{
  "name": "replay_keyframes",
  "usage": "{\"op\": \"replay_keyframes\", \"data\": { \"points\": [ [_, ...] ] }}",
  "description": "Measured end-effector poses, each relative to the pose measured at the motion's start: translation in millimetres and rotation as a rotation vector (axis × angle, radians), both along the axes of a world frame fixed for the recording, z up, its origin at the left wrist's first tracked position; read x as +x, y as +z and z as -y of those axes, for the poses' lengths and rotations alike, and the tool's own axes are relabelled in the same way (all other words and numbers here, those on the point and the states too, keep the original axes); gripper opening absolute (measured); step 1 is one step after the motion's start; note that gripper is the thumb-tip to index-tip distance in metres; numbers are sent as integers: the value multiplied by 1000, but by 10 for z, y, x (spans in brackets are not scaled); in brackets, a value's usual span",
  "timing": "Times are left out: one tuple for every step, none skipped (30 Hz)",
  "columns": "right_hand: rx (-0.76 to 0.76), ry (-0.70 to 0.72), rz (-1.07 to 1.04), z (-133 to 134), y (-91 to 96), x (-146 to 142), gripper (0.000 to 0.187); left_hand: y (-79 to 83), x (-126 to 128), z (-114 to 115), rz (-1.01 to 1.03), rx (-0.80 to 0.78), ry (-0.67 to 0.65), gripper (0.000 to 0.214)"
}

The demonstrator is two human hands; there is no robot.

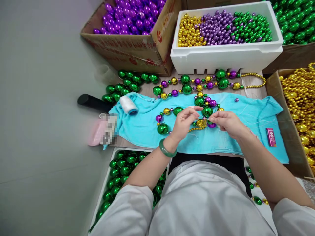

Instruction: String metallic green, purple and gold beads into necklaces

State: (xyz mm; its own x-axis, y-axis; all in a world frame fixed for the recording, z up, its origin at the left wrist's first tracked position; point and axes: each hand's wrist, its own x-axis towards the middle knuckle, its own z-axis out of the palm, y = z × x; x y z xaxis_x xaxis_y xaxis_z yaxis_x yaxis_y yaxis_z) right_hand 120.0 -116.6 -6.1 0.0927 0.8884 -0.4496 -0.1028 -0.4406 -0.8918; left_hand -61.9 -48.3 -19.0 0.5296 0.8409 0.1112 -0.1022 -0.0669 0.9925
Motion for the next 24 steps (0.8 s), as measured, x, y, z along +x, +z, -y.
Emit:
{"op": "replay_keyframes", "data": {
  "points": [
    [3,2,40,3,16,17,29,11,-8,13,100,-166,6,23],
    [7,7,77,9,32,34,28,22,-11,28,189,-306,4,25],
    [16,17,115,17,49,51,27,32,-10,43,255,-415,-4,27],
    [35,35,159,26,66,67,26,38,-2,58,297,-494,-14,28],
    [64,61,215,37,81,83,24,38,11,72,319,-549,-19,29],
    [103,97,286,47,94,98,23,31,31,85,325,-585,-17,30],
    [151,134,376,57,103,112,21,15,54,97,320,-609,-12,30],
    [203,171,477,65,104,127,19,-12,81,108,310,-622,-8,30],
    [250,207,579,72,96,143,17,-48,109,121,299,-626,-5,30],
    [283,237,675,77,79,159,15,-93,137,137,289,-625,-3,30],
    [299,261,753,81,51,174,15,-145,162,155,280,-625,-1,30],
    [297,278,812,86,13,188,14,-199,184,176,275,-626,4,31],
    [280,287,852,91,-31,201,15,-254,201,199,274,-627,13,32],
    [255,292,879,99,-79,211,15,-304,213,224,276,-629,22,33],
    [234,291,895,108,-128,219,16,-349,218,247,278,-627,28,34],
    [220,288,902,118,-175,224,17,-385,219,268,278,-620,27,35],
    [214,285,899,130,-217,228,17,-413,215,287,275,-607,24,35],
    [211,279,890,140,-253,230,18,-432,208,301,267,-590,21,36],
    [211,271,878,150,-281,230,18,-443,200,311,256,-571,18,36],
    [210,260,867,158,-301,230,18,-446,192,316,243,-553,16,37],
    [208,248,858,163,-313,229,17,-442,184,317,230,-537,16,38],
    [206,233,851,167,-318,228,17,-431,177,315,222,-523,18,38],
    [208,217,844,169,-317,228,16,-415,170,309,221,-511,21,37],
    [216,203,834,169,-310,230,16,-395,162,302,225,-502,27,35]
  ]
}}
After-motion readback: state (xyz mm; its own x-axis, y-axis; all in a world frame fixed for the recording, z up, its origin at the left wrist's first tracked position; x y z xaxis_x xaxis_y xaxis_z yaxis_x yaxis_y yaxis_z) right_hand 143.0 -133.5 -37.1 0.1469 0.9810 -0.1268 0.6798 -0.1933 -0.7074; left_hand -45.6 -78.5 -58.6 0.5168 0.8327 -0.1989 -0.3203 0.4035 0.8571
